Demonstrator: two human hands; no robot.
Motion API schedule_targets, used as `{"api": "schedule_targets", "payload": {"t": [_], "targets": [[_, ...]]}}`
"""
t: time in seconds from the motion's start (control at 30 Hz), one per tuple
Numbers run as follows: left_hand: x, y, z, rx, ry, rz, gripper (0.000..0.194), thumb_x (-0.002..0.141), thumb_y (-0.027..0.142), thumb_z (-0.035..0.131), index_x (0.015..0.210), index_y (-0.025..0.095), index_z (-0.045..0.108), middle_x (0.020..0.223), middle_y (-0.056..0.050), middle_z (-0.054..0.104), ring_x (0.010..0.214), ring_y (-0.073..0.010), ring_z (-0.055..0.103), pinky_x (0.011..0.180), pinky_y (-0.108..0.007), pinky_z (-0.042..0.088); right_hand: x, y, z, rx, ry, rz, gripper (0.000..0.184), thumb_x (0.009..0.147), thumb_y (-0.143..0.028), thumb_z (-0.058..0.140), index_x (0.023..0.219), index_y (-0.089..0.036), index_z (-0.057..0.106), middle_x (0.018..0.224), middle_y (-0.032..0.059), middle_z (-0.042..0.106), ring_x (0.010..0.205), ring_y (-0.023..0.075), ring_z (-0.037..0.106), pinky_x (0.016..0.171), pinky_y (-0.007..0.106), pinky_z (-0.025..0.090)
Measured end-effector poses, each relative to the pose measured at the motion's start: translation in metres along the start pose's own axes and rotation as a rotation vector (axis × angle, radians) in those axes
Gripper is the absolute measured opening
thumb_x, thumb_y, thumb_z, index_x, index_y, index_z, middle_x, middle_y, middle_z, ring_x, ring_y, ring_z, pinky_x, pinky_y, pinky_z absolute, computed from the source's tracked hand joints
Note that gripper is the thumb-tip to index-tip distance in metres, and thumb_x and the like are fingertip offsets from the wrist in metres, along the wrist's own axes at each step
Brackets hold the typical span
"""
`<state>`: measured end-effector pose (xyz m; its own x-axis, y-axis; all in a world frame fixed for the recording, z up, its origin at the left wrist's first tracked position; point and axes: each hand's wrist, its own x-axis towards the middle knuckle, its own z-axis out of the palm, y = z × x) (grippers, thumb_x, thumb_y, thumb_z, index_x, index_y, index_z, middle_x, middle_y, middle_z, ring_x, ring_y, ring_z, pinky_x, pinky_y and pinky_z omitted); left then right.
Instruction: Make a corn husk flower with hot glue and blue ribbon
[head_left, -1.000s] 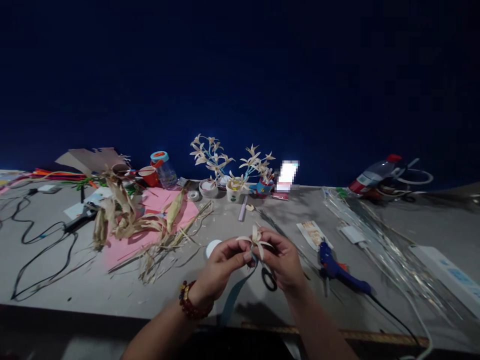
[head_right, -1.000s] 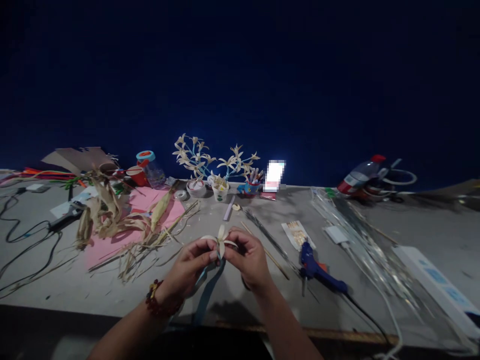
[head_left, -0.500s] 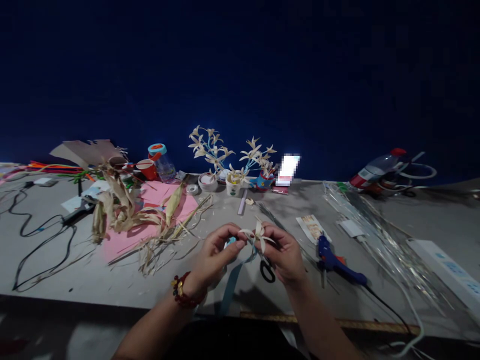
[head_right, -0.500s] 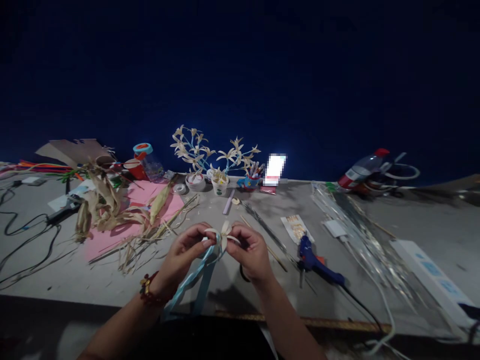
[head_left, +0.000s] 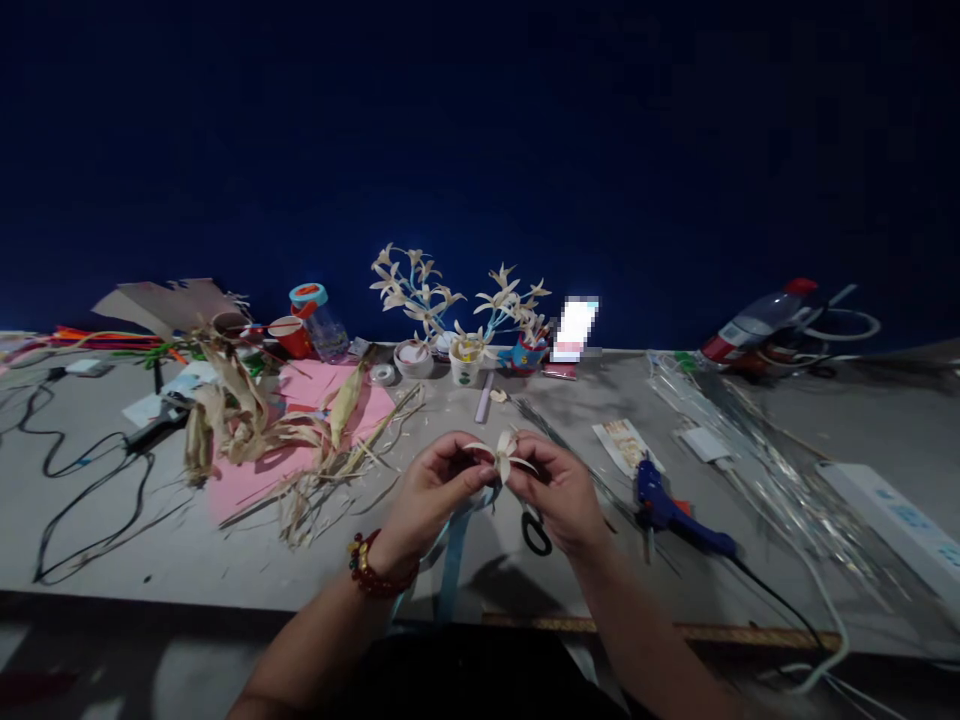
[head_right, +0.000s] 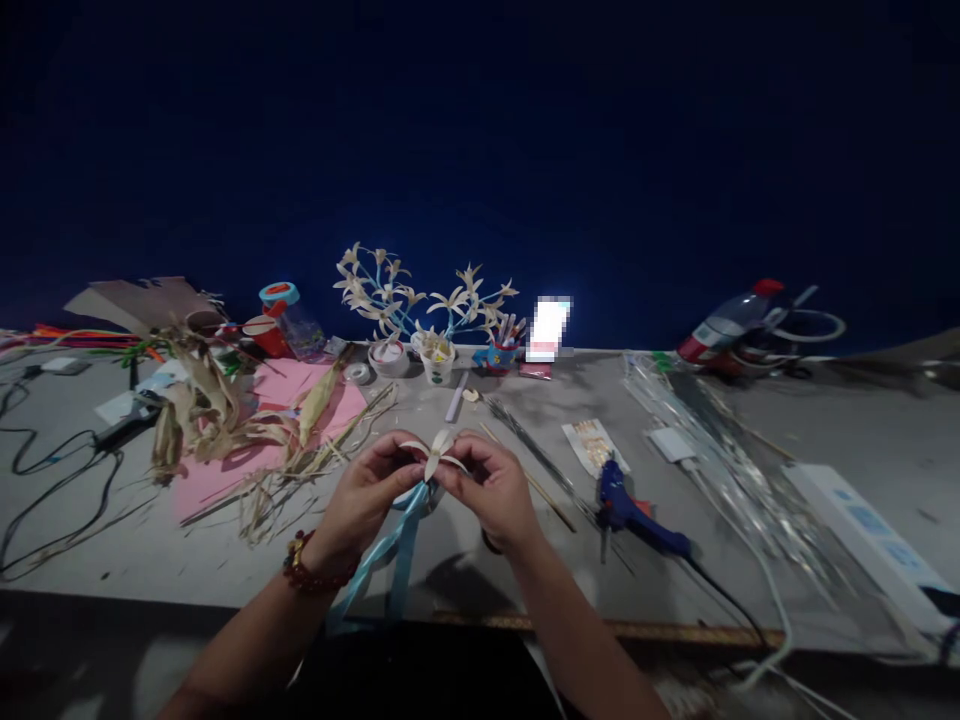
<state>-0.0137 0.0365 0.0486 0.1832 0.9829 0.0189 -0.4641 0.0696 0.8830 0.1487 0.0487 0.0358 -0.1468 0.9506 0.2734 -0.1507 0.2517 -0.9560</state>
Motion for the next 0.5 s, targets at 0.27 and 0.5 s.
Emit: {"api": "schedule_targets", "payload": {"t": [0.27, 0.5], "targets": [[0.003, 0.000, -0.006, -0.029, 0.048, 0.012, 0.019, 0.070, 0.022, 0.086, 0.083, 0.017, 0.073, 0.081, 0.000, 0.071, 0.074, -0.0099, 0.063, 0.072, -0.019, 0.050, 0.006, -0.004, 0.001, -0.068, -0.019, -0.011, 0.022, 0.077, -0.036, 0.079, 0.070, -0.020, 0.066, 0.075, 0.0010, 0.061, 0.073, 0.0168, 0.054, 0.068, 0.028, 0.042], [0.001, 0.002, -0.006, 0.049, 0.036, 0.064, 0.010, 0.077, 0.019, 0.080, 0.085, 0.018, 0.075, 0.083, -0.001, 0.073, 0.076, -0.0101, 0.066, 0.072, -0.018, 0.051, 0.009, -0.014, -0.001, -0.261, -0.032, -0.109, 0.019, 0.082, -0.029, 0.073, 0.069, -0.020, 0.063, 0.073, 0.0012, 0.060, 0.071, 0.0171, 0.055, 0.068, 0.029, 0.043]]}}
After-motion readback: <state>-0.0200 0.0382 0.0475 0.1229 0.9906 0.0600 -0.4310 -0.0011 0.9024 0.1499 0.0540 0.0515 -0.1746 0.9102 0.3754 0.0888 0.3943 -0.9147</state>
